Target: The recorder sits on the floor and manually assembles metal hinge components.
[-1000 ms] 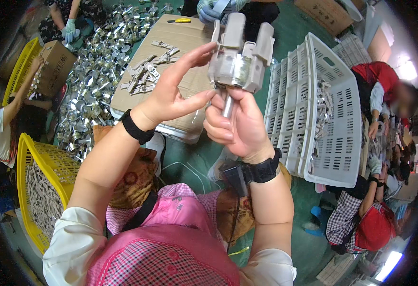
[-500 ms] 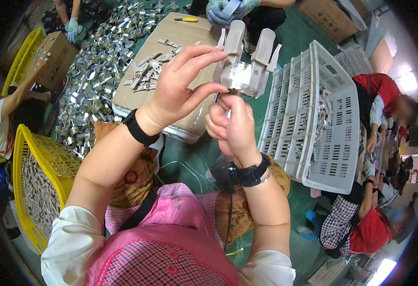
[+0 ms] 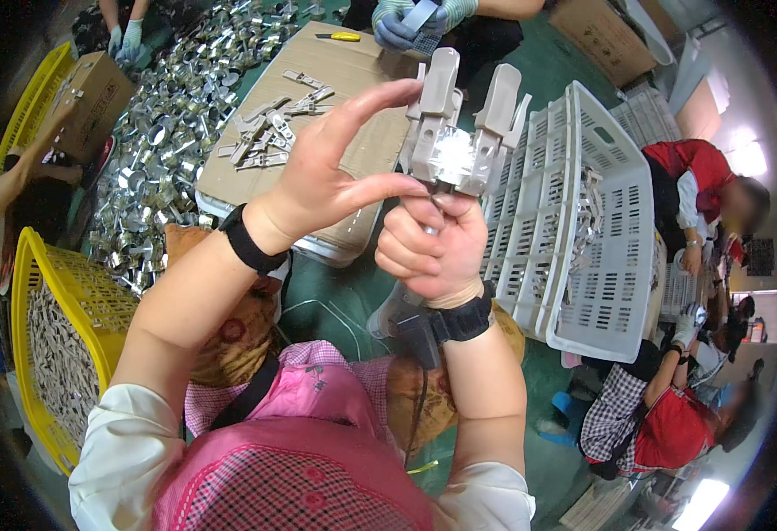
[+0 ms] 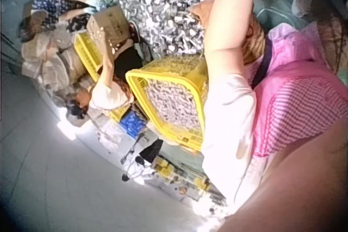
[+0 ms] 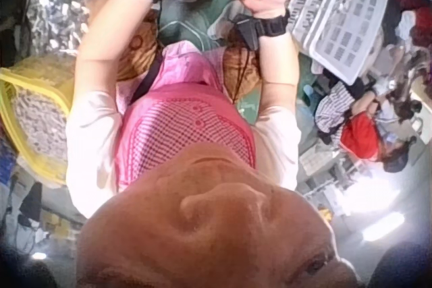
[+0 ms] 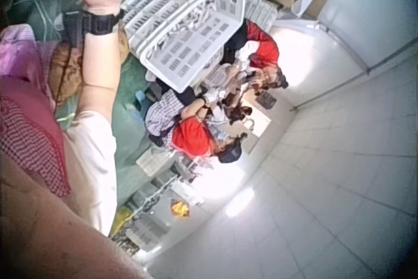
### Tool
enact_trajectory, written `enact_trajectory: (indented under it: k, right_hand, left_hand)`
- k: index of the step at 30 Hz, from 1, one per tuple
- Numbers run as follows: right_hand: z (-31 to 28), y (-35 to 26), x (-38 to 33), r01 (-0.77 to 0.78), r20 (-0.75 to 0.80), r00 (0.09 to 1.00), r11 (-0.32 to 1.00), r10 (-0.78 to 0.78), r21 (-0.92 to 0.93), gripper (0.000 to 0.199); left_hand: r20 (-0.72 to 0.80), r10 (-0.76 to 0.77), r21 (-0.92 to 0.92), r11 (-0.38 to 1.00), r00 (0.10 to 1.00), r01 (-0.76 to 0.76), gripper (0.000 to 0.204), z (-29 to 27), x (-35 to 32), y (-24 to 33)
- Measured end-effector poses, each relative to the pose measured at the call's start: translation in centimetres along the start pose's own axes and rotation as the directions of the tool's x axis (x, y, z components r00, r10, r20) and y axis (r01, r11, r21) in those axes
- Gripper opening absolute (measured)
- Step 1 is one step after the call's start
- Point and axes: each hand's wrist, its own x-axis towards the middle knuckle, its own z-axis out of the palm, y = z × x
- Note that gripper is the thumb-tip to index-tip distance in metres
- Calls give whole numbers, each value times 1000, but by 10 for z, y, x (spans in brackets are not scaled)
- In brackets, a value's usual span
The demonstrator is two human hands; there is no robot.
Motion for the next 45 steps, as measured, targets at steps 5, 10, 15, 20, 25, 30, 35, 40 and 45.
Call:
enact_trajectory:
  k: [5, 10, 15, 20, 25, 30, 35, 40, 45]
  right_hand:
    - [3, 6, 5, -32, -233, 972, 989, -2, -141, 24]
    - [0, 6, 5, -70, -126, 990, 993, 58, -94, 22]
    - [2, -3, -7, -84, 30, 996, 996, 85, -11, 24]
    - [1, -5, 1, -100, 102, 990, 995, 98, 17, 23]
    - [2, 8, 6, -62, -51, 997, 998, 63, 11, 28]
    - [14, -2, -21, 31, -113, 993, 994, -43, -108, 26]
    - [-9, -6, -12, -27, -117, 993, 943, -12, -331, 25]
    - [-16, 17, 3, -130, -219, 975, 877, 29, -463, 28]
    - [-39, 17, -15, -93, -456, 742, 598, -491, -796, 41]
  left_hand:
    - [26, 109, 208, 972, 994, -112, 56, -1, -1, -4]
    - [15, 152, 244, 958, 988, -150, 54, -3, 0, -1]
    - [-15, 241, 42, 970, 970, -240, 67, -3, 7, 3]
    - [-44, 119, 70, 991, 992, -116, 67, -6, 5, -5]
    - [-54, 230, 269, 941, 972, -208, 58, -4, -7, -13]
    - [-97, 231, 222, 953, 968, -205, 63, 12, -3, 1]
    - [17, -88, -33, 996, 996, 89, 92, -8, -14, 0]
    - [282, -410, -635, 598, 867, 489, 117, 5, -23, -9]
    - [147, -378, -570, 723, 914, 391, 121, 23, -21, -8]
